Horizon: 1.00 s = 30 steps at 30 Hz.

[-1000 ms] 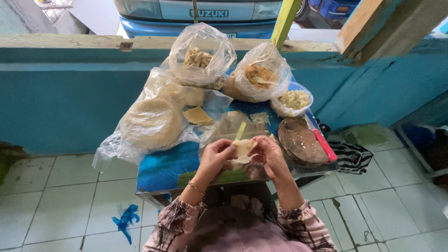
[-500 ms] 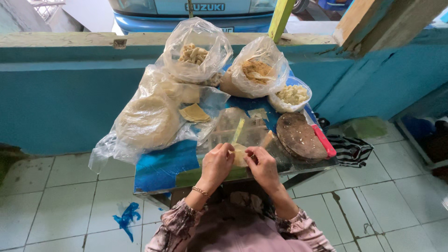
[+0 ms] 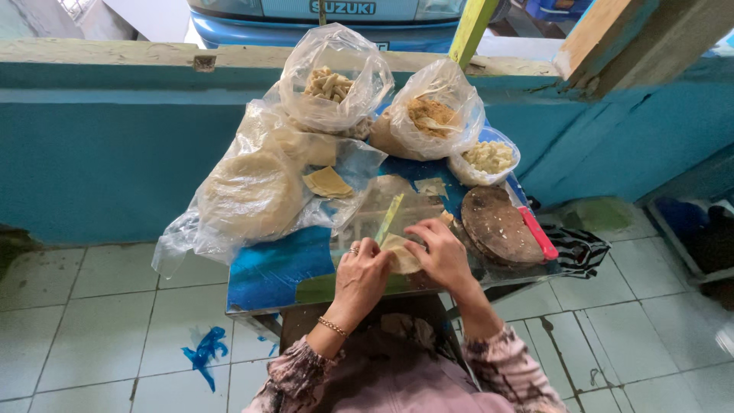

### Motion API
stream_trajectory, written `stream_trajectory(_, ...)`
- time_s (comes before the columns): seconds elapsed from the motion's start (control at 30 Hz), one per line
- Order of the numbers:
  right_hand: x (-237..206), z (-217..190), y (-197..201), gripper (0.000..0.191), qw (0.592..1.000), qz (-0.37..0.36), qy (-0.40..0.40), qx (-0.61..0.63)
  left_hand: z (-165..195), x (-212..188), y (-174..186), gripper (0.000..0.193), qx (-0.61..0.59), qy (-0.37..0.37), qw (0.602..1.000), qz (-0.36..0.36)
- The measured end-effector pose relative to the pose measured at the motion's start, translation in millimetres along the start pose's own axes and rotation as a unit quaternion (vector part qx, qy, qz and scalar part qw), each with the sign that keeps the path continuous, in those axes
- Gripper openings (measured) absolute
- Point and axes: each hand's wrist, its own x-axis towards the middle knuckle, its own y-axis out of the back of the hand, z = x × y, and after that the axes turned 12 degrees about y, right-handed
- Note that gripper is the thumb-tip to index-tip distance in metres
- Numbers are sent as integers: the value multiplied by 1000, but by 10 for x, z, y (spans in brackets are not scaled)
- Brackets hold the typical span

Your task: The person sits at a small table and folds square dough wrappers into triangular filled pastries by hand, pinching the edges closed one at a time and placing each finished piece onto a growing pile on the table. They occasionally reach into a plastic bag of filling to add it to a wrapper before folding.

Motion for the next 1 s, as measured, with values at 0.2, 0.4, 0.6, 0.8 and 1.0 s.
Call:
stream_trajectory(0.2,285,-18,2,27,996,-46,52,-49,50,-74,100,16,31,-4,1000,-4)
stream_trajectory(0.4,134,-13,1,22,993,-100,15,-61,27,-110,113,32,18,-17,1000,0)
stream_trajectory(0.6,202,52,-39,19,996,-55,16,61,56,-102,96,32,38,-17,999,0)
stream_trajectory(0.8,256,200,-121,24,997,-78,26,9,87,-122,69,33,52,-33,998,15)
stream_trajectory(1.0,376,289,-191,24,988,-128,90,0,93,-49,35,15,60,-35,997,12)
